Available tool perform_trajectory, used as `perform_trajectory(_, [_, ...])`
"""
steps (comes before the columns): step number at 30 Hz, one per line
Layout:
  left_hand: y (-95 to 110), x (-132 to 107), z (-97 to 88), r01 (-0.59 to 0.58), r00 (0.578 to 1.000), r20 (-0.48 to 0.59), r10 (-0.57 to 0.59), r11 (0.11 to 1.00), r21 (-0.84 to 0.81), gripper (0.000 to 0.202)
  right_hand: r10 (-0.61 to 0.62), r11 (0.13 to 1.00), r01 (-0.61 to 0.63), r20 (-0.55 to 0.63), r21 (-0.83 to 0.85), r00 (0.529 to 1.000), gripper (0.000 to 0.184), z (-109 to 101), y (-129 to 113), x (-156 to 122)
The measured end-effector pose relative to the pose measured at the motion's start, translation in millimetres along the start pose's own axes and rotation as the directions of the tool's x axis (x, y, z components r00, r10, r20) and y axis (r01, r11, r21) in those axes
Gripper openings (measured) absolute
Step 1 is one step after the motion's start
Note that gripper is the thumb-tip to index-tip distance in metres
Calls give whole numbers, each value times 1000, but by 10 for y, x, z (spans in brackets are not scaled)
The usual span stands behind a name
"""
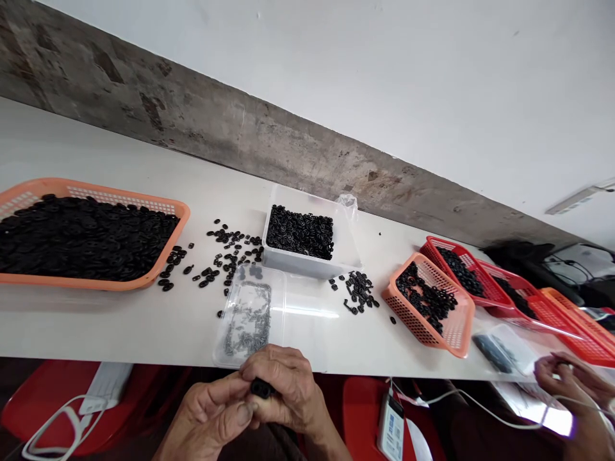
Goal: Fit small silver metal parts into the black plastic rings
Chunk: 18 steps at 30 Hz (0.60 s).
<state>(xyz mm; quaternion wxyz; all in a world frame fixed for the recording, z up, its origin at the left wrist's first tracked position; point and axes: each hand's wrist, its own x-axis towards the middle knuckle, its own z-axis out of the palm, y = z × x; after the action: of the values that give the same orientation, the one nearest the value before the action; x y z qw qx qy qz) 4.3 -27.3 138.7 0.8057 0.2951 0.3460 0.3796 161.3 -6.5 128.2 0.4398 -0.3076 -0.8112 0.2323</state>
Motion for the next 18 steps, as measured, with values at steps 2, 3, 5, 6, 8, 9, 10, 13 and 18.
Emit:
perform_trajectory(2, [0,-9,14,-6,1000,-28,5,999,-36,26,0,1000,0,-5,6,1000,31,-1,-9,8])
perform_trajectory(3, [-1,-13,18,-10,999,-42,7,998,-55,26,1,1000,-1,-5,6,1000,30,-2,-13,11])
perform_trajectory(5, [-5,-15,21,-20,998,-53,16,997,-69,24,-2,1000,2,3,6,1000,29,-3,-19,11])
perform_trajectory(6, [-7,-15,18,-25,999,-49,21,998,-63,23,1,1000,-1,11,5,1000,28,-3,-22,10])
perform_trajectory(8, [-11,-15,9,-34,999,-34,32,998,-47,23,6,1000,-6,33,1,999,28,-2,-24,7])
perform_trajectory(9, [-12,-15,3,-36,999,-27,35,999,-40,23,8,1000,-8,43,-4,999,28,-2,-24,6])
perform_trajectory(10, [-13,-15,-4,-34,999,-24,33,999,-37,23,8,1000,-8,51,-8,999,28,0,-25,7])
perform_trajectory(13, [-16,-17,-24,-17,1000,-25,16,999,-32,20,-11,1000,11,47,-13,999,29,6,-25,14])
perform_trajectory(18, [-15,-28,-42,-13,1000,6,14,998,-66,22,-28,999,28,20,-24,999,33,24,-29,21])
